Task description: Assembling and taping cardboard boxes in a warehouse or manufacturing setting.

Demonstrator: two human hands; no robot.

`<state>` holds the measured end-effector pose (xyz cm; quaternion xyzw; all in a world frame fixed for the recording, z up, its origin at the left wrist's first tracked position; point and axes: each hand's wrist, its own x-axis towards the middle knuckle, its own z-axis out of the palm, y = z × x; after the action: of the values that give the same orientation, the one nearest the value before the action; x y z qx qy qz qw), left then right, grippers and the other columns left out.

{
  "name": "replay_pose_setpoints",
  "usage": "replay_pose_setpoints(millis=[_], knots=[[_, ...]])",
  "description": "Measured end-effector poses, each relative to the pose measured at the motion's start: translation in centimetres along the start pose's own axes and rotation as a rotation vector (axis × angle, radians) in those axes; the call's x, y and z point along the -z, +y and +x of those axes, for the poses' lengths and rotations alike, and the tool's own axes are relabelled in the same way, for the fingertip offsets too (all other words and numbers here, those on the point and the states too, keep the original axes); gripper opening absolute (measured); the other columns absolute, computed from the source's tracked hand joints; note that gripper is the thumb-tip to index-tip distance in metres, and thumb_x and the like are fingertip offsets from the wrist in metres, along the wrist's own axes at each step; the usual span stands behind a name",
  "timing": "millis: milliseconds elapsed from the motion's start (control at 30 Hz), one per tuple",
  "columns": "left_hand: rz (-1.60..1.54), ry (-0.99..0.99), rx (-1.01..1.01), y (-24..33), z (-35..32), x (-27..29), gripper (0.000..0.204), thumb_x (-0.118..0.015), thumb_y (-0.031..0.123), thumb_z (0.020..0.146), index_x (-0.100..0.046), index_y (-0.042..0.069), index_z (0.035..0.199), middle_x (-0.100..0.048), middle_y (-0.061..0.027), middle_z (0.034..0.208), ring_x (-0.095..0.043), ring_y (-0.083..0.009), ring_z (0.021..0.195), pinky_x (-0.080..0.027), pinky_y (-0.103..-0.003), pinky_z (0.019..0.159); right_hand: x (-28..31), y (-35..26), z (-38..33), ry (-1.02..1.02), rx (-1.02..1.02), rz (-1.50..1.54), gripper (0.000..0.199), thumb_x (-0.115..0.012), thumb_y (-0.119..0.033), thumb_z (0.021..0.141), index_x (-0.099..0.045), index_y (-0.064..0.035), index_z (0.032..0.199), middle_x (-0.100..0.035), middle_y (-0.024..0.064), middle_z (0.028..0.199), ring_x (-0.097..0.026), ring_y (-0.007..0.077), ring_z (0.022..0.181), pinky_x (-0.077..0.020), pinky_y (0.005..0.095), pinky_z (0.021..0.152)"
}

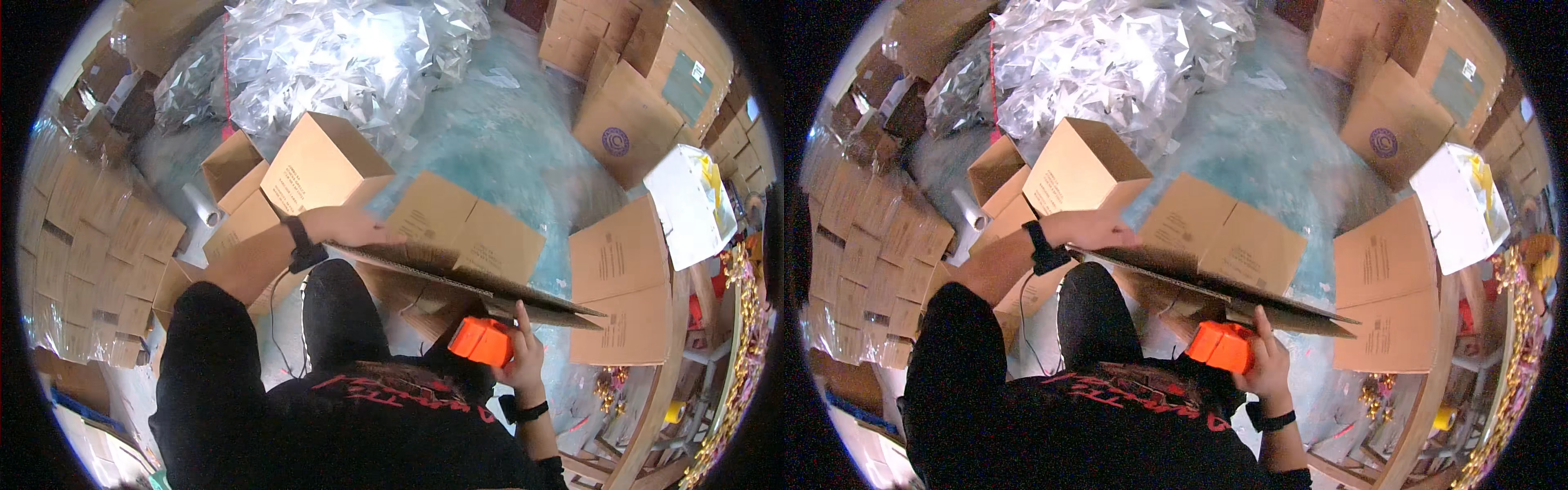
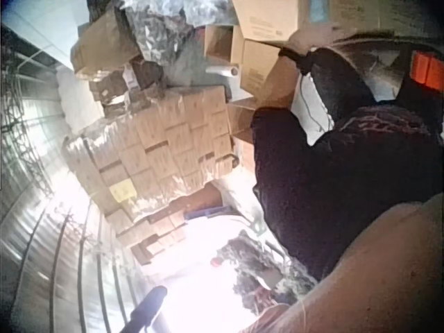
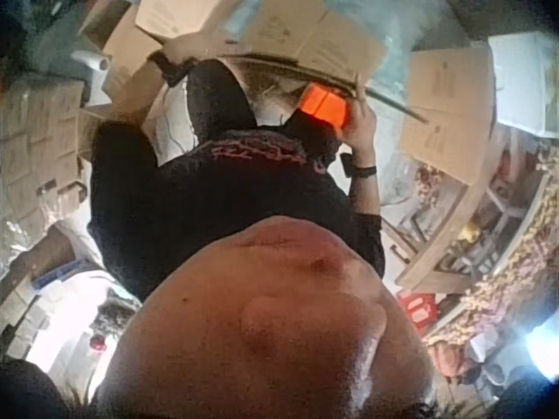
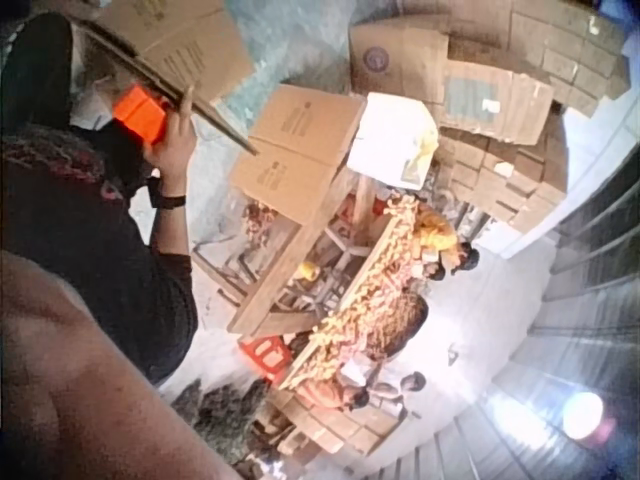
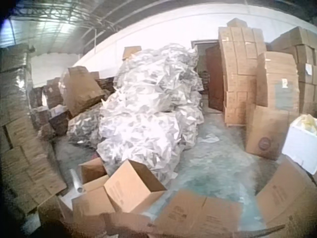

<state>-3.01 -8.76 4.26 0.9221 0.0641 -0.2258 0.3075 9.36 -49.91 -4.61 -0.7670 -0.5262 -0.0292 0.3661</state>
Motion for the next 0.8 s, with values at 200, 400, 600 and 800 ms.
replay_pose_setpoints(millis=[200,400,600,800], knots=[[0.341,0.511,0.043,0.2,1.4,1.4,0.053,-0.054,0.051,0.096,-0.071,0.001,0.09,-0.067,-0.0168,0.107,-0.065,-0.038,0.091,-0.052,-0.044,0.081,1.4,-1.6,1.0,-0.054,0.074,0.053,0.044,-0.075,-0.035,0.068,-0.062,-0.0023,0.095,-0.058,0.0222,0.127,-0.062,0.0413,0.106,-0.0526,0.0467,0.088],[0.207,0.47,0.144,1.3,-2.8,0.6,0.045,-0.041,0.041,0.103,-0.06,0.002,0.114,-0.067,-0.0258,0.088,-0.065,-0.0455,0.079,-0.051,-0.054,0.074,5.9,-2.3,3.3,-0.152,-0.015,0.243,0.034,-0.078,-0.012,0.063,-0.061,-0.0014,0.091,-0.061,0.018,0.106,-0.059,0.0367,0.096,-0.0486,0.0406,0.085],[-0.413,0.33,0.359,2.7,-5.6,2.1,0.042,-0.034,0.028,0.104,-0.055,-0.007,0.115,-0.066,-0.02,0.079,-0.065,-0.0267,0.048,-0.054,-0.034,0.048,9.6,0.4,4.2,-0.33,-0.327,0.545,0.026,-0.073,-0.007,0.064,-0.058,-0.0018,0.085,-0.062,0.0105,0.085,-0.06,0.0201,0.075,-0.047,0.0314,0.069],[-0.482,0.744,0.47,-5.3,-2.0,-0.6,0.052,-0.05,0.04,0.098,-0.057,-0.006,0.119,-0.068,-0.0234,0.094,-0.07,-0.0316,0.07,-0.055,-0.037,0.061,6.3,4.9,11.3,-0.227,-0.27,0.935,0.044,-0.071,-0.011,0.071,-0.058,-0.0002,0.112,-0.063,0.0028,0.099,-0.062,0.0122,0.088,-0.0515,0.0289,0.078]])
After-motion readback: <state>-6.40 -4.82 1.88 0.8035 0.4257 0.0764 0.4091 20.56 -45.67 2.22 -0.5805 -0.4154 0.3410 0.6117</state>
